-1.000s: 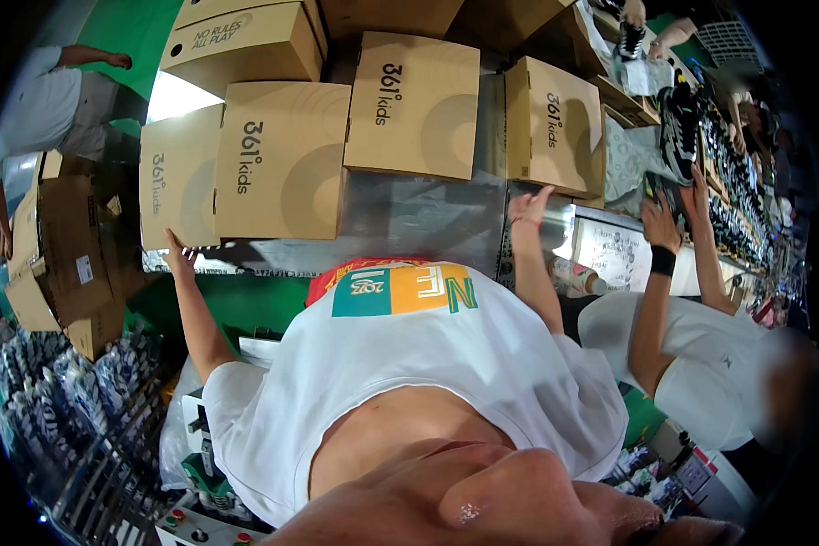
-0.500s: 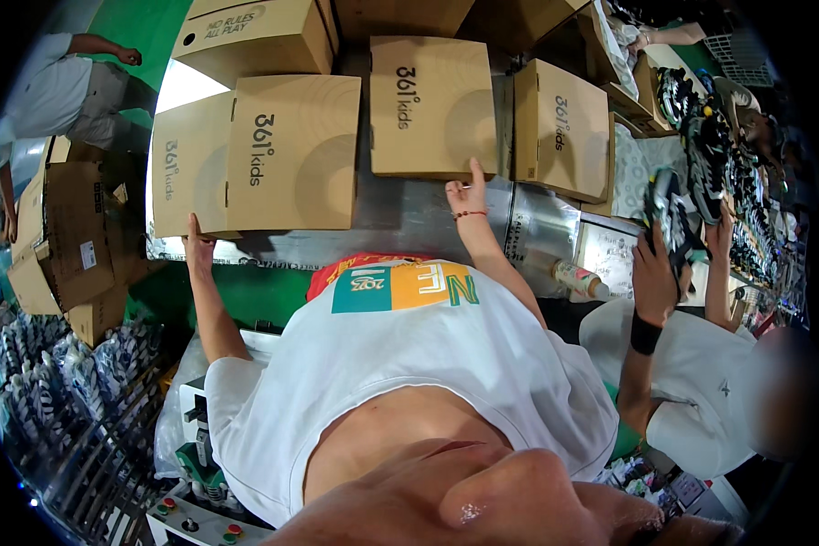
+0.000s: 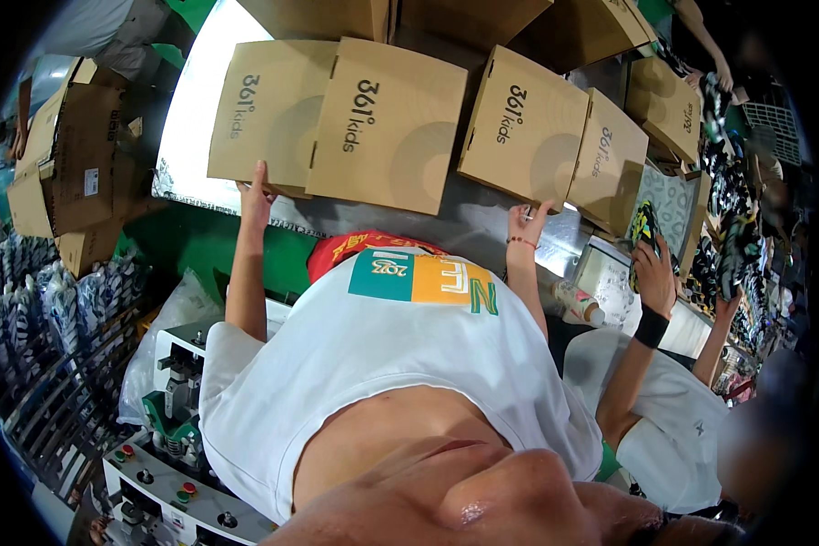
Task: The person repeatedly opens cardboard shoe boxes, places a pair of shoes inside, folds the tissue paper over them, and closes the box. The person then stacks the closed boxes on a table.
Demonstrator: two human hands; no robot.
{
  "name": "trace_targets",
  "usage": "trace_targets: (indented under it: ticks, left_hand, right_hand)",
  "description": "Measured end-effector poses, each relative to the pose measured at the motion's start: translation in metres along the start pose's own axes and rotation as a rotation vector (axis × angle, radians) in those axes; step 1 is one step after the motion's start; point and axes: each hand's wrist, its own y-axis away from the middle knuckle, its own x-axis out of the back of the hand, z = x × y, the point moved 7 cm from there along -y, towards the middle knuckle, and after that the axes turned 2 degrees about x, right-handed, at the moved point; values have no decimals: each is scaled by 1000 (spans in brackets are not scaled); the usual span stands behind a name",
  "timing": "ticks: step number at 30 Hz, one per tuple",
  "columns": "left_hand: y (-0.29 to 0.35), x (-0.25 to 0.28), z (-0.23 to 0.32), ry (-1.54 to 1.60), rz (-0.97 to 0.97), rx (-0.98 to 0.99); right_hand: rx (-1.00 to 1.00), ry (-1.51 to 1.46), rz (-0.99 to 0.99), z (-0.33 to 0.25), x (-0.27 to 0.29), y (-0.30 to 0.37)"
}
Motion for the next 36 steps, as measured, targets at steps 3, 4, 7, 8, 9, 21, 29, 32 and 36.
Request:
trace_targets:
  ticks: [3,4,7,8,9,21,29,32,36]
  left_hand:
    - [0,-12,-17,-39,-27,8]
    - [7,-16,-18,-35,-25,18]
    - [27,-28,-12,-37,-39,59]
    - [29,-29,-11,-48,-41,66]
    - [32,-30,-9,-59,-43,72]
    - [94,-193,200,-1163,101,-1333]
    - [-39,-345,259,-1859,-456,-1596]
    - [-58,-364,252,-1994,-606,-1362]
    - [-35,-371,259,-2029,-675,-1316]
  right_hand:
    - [-157,329,-141,23,16,28]
    - [-236,469,-268,33,21,27]
    - [-172,690,-393,43,-12,75]
    - [-93,802,-458,45,-23,84]
    - [-12,913,-522,48,-33,91]
    - [746,1593,-1178,72,-97,146]
    - [613,1651,-1169,71,-103,132]
    - [695,1567,-1175,69,-98,126]
    - [748,1555,-1134,67,-96,127]
